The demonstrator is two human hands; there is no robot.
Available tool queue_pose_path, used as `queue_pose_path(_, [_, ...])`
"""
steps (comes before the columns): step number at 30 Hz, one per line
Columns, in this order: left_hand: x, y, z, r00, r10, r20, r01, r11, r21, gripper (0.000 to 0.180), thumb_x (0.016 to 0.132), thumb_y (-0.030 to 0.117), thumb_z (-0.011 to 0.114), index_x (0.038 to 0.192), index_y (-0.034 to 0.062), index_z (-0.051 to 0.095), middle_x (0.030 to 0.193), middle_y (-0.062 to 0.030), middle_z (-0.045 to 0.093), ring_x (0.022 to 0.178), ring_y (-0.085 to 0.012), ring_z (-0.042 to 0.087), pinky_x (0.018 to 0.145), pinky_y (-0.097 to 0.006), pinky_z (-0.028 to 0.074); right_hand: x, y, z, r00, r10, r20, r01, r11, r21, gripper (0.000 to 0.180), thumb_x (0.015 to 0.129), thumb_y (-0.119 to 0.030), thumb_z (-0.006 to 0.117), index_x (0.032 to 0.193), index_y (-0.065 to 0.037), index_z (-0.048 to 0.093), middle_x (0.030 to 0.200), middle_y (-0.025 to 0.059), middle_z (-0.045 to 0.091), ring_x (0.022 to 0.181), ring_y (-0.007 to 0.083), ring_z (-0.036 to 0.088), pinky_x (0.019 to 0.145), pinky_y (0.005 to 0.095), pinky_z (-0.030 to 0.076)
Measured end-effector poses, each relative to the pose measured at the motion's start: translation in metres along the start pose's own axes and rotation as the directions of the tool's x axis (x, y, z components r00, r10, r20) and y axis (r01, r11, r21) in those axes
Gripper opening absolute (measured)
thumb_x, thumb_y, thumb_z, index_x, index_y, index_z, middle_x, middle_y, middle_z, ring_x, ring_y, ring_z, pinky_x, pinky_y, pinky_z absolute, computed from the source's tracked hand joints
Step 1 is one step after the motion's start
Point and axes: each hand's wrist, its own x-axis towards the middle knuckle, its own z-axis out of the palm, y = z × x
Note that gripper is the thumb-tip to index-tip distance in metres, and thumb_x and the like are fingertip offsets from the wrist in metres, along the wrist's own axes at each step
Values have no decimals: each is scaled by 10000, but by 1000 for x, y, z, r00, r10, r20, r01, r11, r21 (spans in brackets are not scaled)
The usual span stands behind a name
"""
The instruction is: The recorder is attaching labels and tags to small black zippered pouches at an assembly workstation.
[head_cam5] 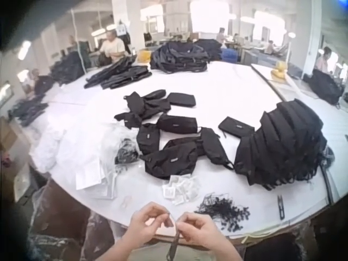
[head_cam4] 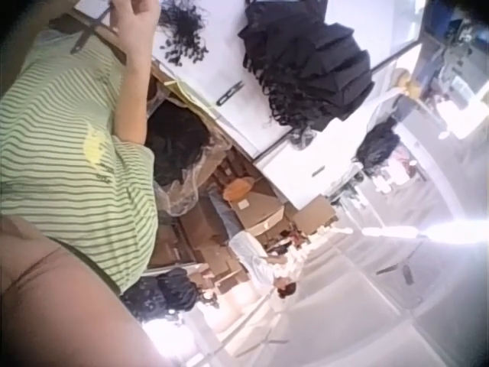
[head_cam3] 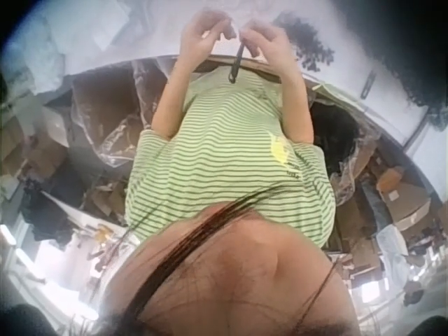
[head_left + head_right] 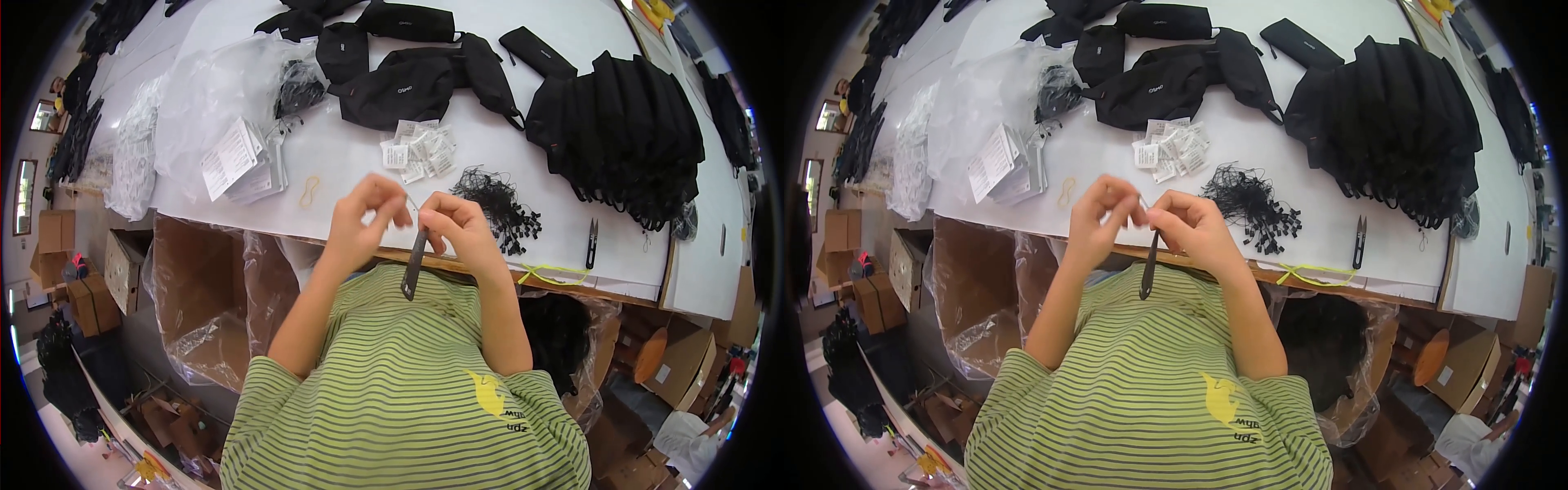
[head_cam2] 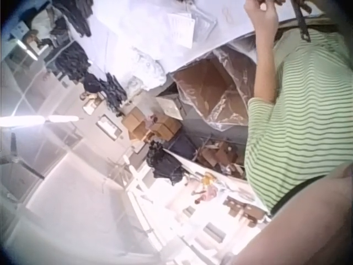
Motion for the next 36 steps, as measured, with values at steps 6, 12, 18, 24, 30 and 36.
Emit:
queue_pose_path(6, [112,-67,-78,758,610,-232,-177,534,827,269,721,15,664,976,73,600,1095,-92,560,1052,-273,502,836,-377,426,-13,-10,0,997,-22,-74,20,1000,-16,129,883,-111,583,842,3,629,660,0,570,481,37,439,454,188,336])
queue_pose_path(12, [95,-23,-84,909,416,38,-230,423,876,236,636,139,778,794,49,626,1024,-60,547,1002,-278,470,864,-367,391,-28,-5,-1,983,30,-181,-34,999,-19,103,873,-104,603,862,-7,636,652,-3,587,491,31,445,433,189,328])
queue_pose_path(18, [11,28,-23,929,271,252,-370,659,655,185,684,117,770,746,18,627,804,-48,561,842,-210,496,798,-331,412,-36,5,11,954,-31,-299,-39,973,-226,76,835,-126,663,865,-57,665,538,-48,517,468,1,419,433,185,279])
queue_pose_path(24, [-17,8,-5,981,-173,92,173,985,11,120,799,83,675,870,-14,683,845,-23,644,688,-79,528,639,-230,431,-36,9,28,906,-276,-323,35,807,-590,102,803,-122,679,889,-67,685,497,-10,495,428,32,395,429,206,296])
queue_pose_path(30, [-33,-11,-10,972,-212,102,205,976,75,218,803,96,662,1013,59,710,718,15,608,658,-53,471,581,-226,408,-36,7,34,918,-325,-228,95,736,-670,139,788,-129,689,901,-49,681,544,48,508,451,97,453,448,242,351])
queue_pose_path(36, [-46,-3,9,969,31,-245,17,981,193,110,797,55,678,901,26,699,757,-2,614,695,-68,496,650,-223,439,-34,-1,28,955,-230,-187,47,740,-670,157,814,-94,666,960,-41,647,580,27,523,498,81,490,476,230,375])
